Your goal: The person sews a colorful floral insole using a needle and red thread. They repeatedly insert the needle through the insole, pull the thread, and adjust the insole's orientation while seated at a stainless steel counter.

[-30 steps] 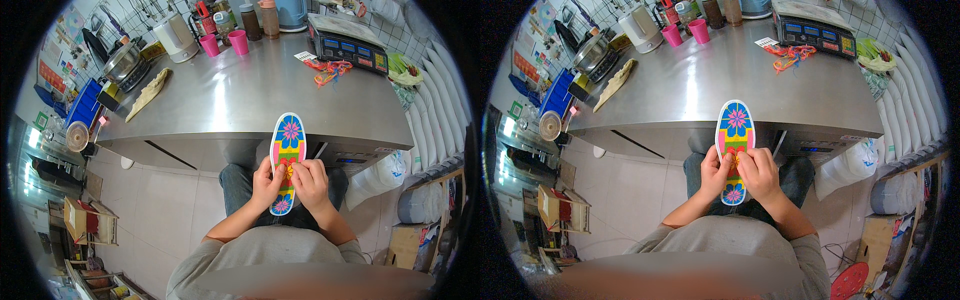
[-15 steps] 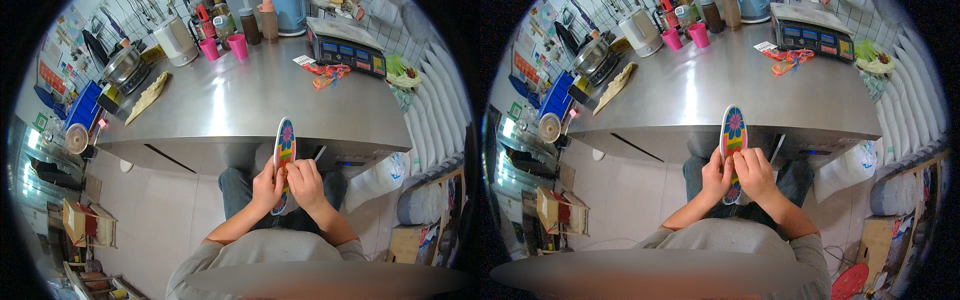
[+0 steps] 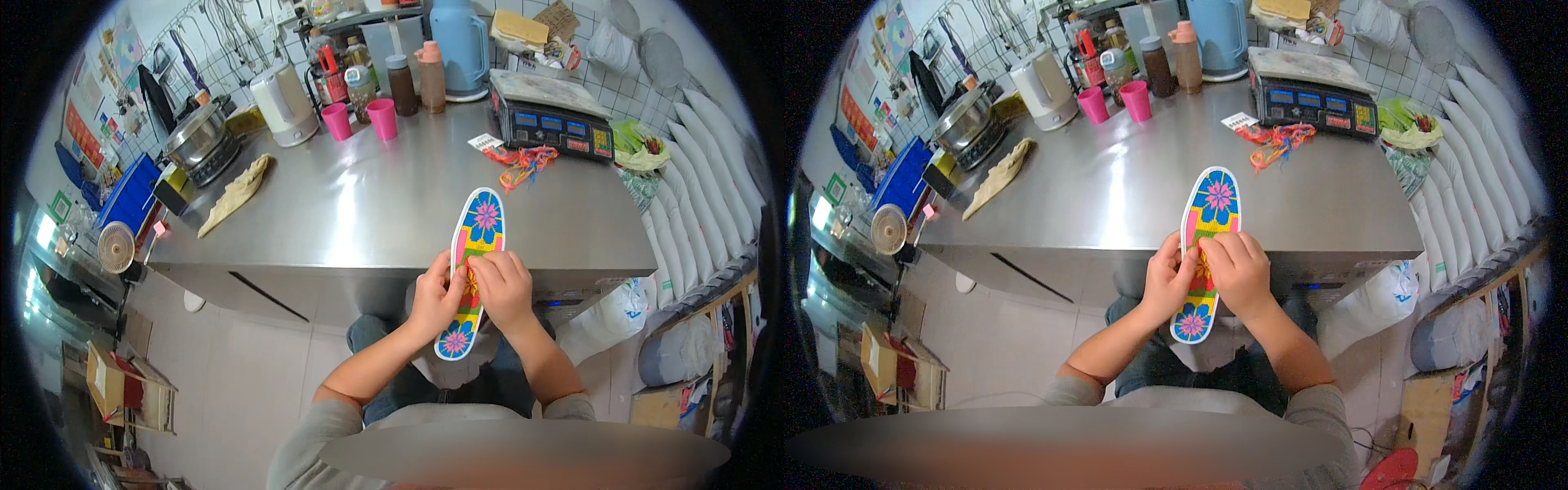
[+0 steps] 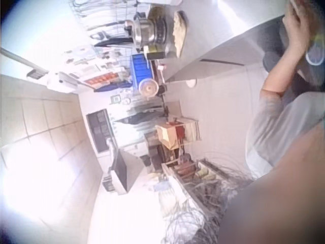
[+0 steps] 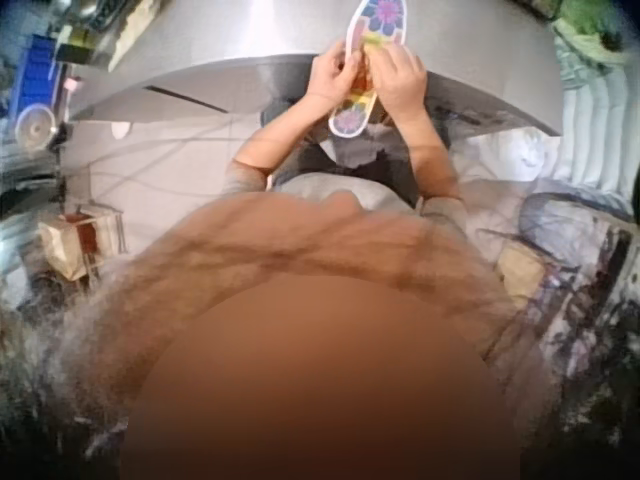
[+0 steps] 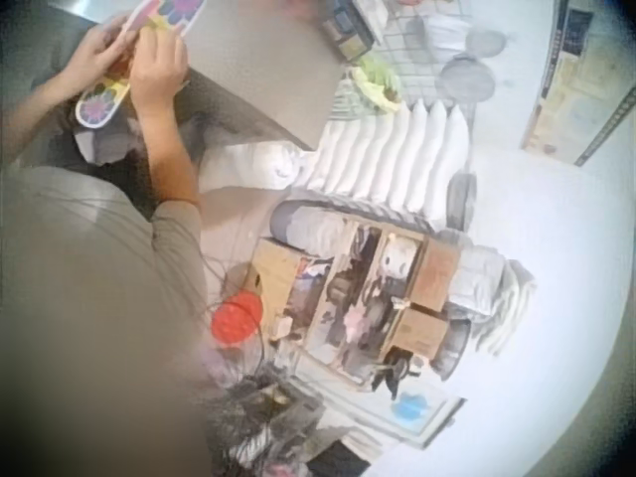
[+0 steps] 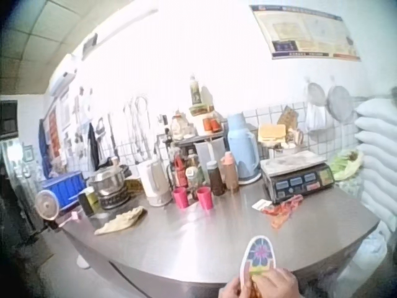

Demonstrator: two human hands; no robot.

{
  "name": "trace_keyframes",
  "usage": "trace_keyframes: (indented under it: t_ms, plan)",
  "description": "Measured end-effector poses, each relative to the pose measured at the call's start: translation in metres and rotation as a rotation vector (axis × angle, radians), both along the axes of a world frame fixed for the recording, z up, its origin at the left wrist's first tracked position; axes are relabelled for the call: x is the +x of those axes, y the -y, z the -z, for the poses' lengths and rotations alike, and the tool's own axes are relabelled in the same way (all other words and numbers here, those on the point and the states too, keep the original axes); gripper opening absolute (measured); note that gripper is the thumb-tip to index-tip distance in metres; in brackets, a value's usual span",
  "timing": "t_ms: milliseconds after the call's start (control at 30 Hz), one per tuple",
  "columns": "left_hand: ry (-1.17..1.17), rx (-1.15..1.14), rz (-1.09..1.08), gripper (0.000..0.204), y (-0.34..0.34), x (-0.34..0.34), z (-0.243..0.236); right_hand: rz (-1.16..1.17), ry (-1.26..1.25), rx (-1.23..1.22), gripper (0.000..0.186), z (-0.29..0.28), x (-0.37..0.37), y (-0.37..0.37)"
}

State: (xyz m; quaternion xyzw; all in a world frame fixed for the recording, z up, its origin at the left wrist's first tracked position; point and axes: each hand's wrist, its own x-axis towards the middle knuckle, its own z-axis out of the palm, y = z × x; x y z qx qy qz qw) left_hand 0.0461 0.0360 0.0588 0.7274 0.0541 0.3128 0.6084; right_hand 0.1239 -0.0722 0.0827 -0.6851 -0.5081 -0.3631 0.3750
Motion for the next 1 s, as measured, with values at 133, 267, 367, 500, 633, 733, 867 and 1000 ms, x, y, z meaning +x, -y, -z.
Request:
trace_keyframes:
  t_ms: [133,267,367,500,633,733,867,1000]
  plan:
    - [0.113,0.010,0.036,0.025,-0.014,0.020,-0.006,-0.028,0.031,0.153,0.020,-0.013,0.014,-0.012]
    - [0.128,-0.040,0.104,0.026,-0.029,0.030,-0.015,-0.022,0.028,0.014,0.015,-0.020,0.031,-0.020]
    - [0.194,-0.258,0.190,0.029,-0.032,0.025,-0.013,-0.120,-0.214,0.261,0.009,-0.010,0.031,-0.016]
    - [0.165,-0.571,0.392,0.028,-0.021,0.004,0.009,-0.478,-1.403,0.494,0.011,0.026,0.010,-0.011]
    - [0.122,-0.766,0.534,0.027,-0.001,-0.008,0.034,-1.074,-2.017,0.552,0.036,0.055,-0.005,0.004]
    - [0.147,-0.854,0.564,0.027,0.012,-0.016,0.043,-1.051,-1.993,0.477,0.045,0.065,-0.013,0.010]
    - [0.235,-0.883,0.602,0.025,0.022,-0.024,0.042,-1.122,-2.040,0.703,0.035,0.069,-0.026,0.015]
    - [0.199,-0.895,0.513,0.024,0.024,-0.033,0.036,-0.756,-2.053,1.099,0.015,0.075,-0.016,0.042]
